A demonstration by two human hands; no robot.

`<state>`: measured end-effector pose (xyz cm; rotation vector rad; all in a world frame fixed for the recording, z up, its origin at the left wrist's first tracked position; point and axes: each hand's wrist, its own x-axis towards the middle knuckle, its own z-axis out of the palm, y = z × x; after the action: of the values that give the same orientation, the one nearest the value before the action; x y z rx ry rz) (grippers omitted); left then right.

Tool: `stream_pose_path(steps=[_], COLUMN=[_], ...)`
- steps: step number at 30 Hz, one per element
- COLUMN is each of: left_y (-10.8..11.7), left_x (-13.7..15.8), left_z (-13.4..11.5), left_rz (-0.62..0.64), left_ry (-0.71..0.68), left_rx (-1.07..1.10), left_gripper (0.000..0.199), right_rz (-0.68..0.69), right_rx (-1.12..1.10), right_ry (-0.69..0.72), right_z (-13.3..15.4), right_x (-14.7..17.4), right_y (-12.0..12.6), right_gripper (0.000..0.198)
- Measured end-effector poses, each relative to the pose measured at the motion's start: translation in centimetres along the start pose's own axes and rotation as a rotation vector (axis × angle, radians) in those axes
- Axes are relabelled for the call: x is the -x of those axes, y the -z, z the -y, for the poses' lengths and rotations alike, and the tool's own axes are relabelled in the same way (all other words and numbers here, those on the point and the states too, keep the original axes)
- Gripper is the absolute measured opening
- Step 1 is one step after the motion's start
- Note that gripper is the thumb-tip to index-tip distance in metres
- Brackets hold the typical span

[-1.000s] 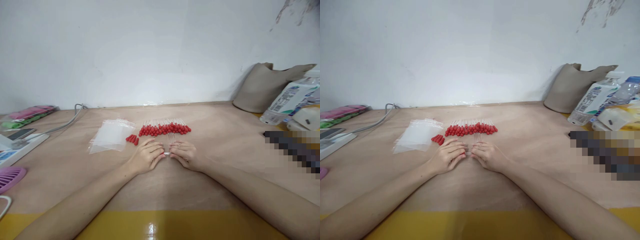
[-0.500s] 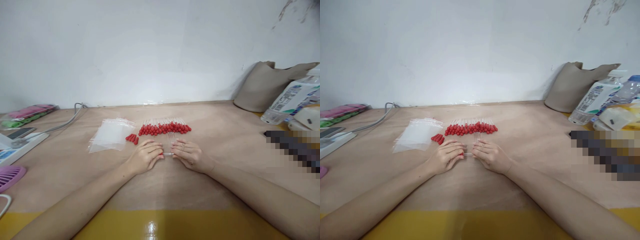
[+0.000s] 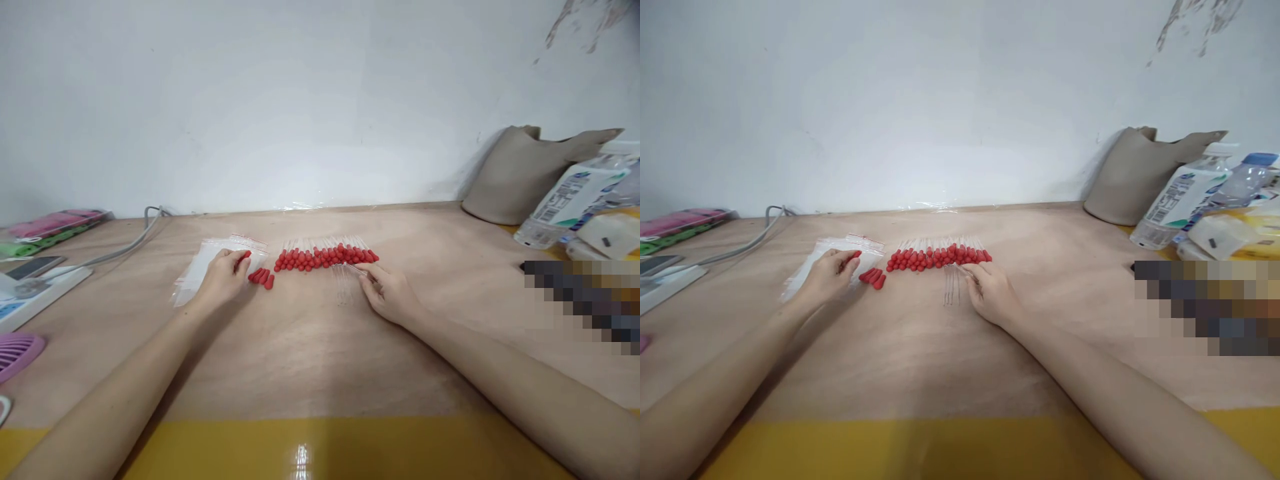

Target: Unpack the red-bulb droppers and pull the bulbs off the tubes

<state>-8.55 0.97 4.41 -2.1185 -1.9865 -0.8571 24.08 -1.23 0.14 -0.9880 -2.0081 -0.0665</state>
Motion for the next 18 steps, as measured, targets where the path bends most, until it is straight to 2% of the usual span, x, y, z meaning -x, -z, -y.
stream_pose_path(steps=[6, 9, 12, 15, 18], left_y=[-0.1, -0.2, -0.4, -0.7, -1.0], left_x=[-0.6, -0.6, -0.1, 0.5, 0.7], left_z=[1.2, 1.4, 1.0, -0.2, -1.9], left_rz=[0.151, 0.183, 0.036, -0.116, -0.121], left_ry=[0.12, 0.078, -0.054, -0.167, -0.27], left_rx=[0.04, -0.004, -0.072, -0.08, -0.035], left_gripper=[0.04, 0.038, 0.042, 0.037, 0.03], right_rz=[0.036, 0.047, 0.077, 0.137, 0.209], right_rx=[0.0, 0.006, 0.008, 0.018, 0.042], right_ry=[-0.064, -0.069, -0.029, 0.034, 0.073], right_z=[-0.5, -0.4, -0.2, 0.0, 0.2], right_x=[0.1, 0.2, 0.1, 0.0, 0.0], right_y=[-0.3, -0.5, -0.6, -0.4, 0.0], right_gripper=[0.011, 0.012, 0.014, 0.015, 0.024])
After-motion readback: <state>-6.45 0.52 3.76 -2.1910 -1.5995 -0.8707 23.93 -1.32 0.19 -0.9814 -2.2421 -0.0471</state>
